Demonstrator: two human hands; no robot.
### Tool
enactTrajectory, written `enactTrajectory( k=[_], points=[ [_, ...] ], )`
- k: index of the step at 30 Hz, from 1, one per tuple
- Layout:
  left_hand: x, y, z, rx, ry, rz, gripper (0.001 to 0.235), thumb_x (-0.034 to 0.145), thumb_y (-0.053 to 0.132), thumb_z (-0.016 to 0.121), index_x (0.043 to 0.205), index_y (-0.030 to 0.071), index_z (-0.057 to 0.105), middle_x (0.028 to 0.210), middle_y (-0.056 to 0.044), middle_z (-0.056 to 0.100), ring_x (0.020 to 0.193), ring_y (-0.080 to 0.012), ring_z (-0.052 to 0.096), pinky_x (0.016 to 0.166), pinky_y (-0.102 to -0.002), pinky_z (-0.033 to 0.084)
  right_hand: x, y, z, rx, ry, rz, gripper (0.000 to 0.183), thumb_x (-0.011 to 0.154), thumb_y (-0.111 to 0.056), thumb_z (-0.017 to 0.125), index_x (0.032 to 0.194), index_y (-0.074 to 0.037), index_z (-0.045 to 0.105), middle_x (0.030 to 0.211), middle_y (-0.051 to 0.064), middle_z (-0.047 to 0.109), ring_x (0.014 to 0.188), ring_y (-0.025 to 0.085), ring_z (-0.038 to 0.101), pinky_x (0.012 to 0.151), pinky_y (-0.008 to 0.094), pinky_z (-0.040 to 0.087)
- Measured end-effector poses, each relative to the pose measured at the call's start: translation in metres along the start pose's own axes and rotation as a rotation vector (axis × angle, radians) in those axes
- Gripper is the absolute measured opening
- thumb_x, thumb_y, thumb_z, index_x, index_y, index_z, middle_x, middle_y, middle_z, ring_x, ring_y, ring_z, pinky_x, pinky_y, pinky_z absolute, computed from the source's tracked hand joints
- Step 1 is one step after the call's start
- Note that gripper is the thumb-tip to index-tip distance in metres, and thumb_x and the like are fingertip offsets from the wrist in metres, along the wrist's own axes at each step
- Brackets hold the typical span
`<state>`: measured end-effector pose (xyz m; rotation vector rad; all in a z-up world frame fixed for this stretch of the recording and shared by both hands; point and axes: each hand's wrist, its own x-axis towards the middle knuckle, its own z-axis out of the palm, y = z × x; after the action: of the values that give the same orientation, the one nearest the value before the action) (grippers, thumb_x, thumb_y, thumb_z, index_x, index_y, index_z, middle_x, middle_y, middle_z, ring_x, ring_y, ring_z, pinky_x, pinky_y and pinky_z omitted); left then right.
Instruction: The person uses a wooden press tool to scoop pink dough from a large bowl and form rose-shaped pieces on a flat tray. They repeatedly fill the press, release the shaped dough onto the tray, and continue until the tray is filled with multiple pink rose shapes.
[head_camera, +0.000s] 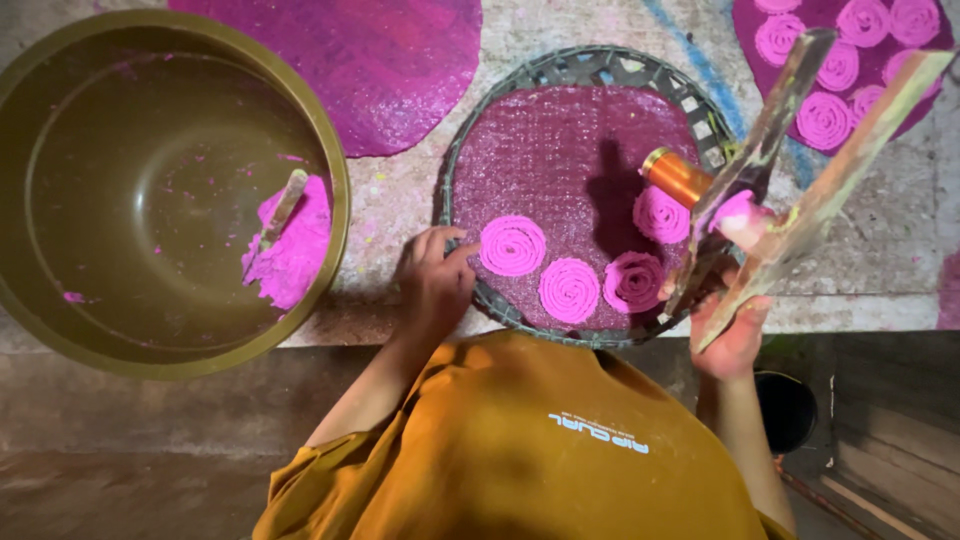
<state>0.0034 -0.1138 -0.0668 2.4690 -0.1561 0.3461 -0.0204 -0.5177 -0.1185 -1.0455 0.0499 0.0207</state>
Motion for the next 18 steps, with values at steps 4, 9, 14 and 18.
enactTrajectory(
  k=[4, 9, 14, 18],
  points=[
    [-0.004, 0.001, -0.001, 0.007, -0.012, -0.054, 0.028, 0.082, 0.006, 0.063, 0.105, 0.011, 0.077, 0.118, -0.01, 0.067, 0.117, -0.0325, 0.059, 0.1, -0.046, 0.048, 0.001, -0.006, 0.005, 0.028, -0.043, 0.069, 0.078, 0.097, -0.073, 0.057, 0.145, -0.013, 0.045, 0.142, 0.014, 0.056, 0.126, 0.036, 0.059, 0.104, 0.058, 0.049],
    [0.003, 0.003, 0.002, 0.038, -0.04, -0.051, 0.046, 0.08, 0.007, 0.063, 0.125, 0.009, 0.075, 0.126, -0.014, 0.062, 0.124, -0.0355, 0.053, 0.105, -0.049, 0.043, 0.005, -0.015, 0.022, -0.061, -0.062, 0.038, 0.084, 0.099, -0.075, 0.054, 0.15, -0.008, 0.043, 0.137, 0.016, 0.057, 0.12, 0.033, 0.06, 0.104, 0.053, 0.049],
    [0.008, 0.002, 0.003, 0.09, -0.126, -0.005, 0.045, 0.078, 0.011, 0.066, 0.122, 0.014, 0.073, 0.136, -0.014, 0.06, 0.133, -0.0373, 0.049, 0.109, -0.051, 0.039, 0.006, -0.025, 0.036, -0.154, -0.083, 0.035, 0.096, 0.097, -0.075, 0.051, 0.161, -0.006, 0.033, 0.145, 0.012, 0.053, 0.128, 0.027, 0.056, 0.108, 0.048, 0.047],
    [0.039, 0.006, -0.001, -0.054, -0.083, 0.011, 0.051, 0.087, 0.015, 0.064, 0.138, 0.012, 0.065, 0.144, -0.014, 0.058, 0.139, -0.0333, 0.048, 0.117, -0.049, 0.036, 0.018, -0.05, 0.03, -0.311, -0.225, 0.164, 0.092, 0.099, -0.074, 0.046, 0.156, -0.001, 0.039, 0.14, 0.013, 0.057, 0.122, 0.024, 0.058, 0.103, 0.043, 0.048]
  ],
)
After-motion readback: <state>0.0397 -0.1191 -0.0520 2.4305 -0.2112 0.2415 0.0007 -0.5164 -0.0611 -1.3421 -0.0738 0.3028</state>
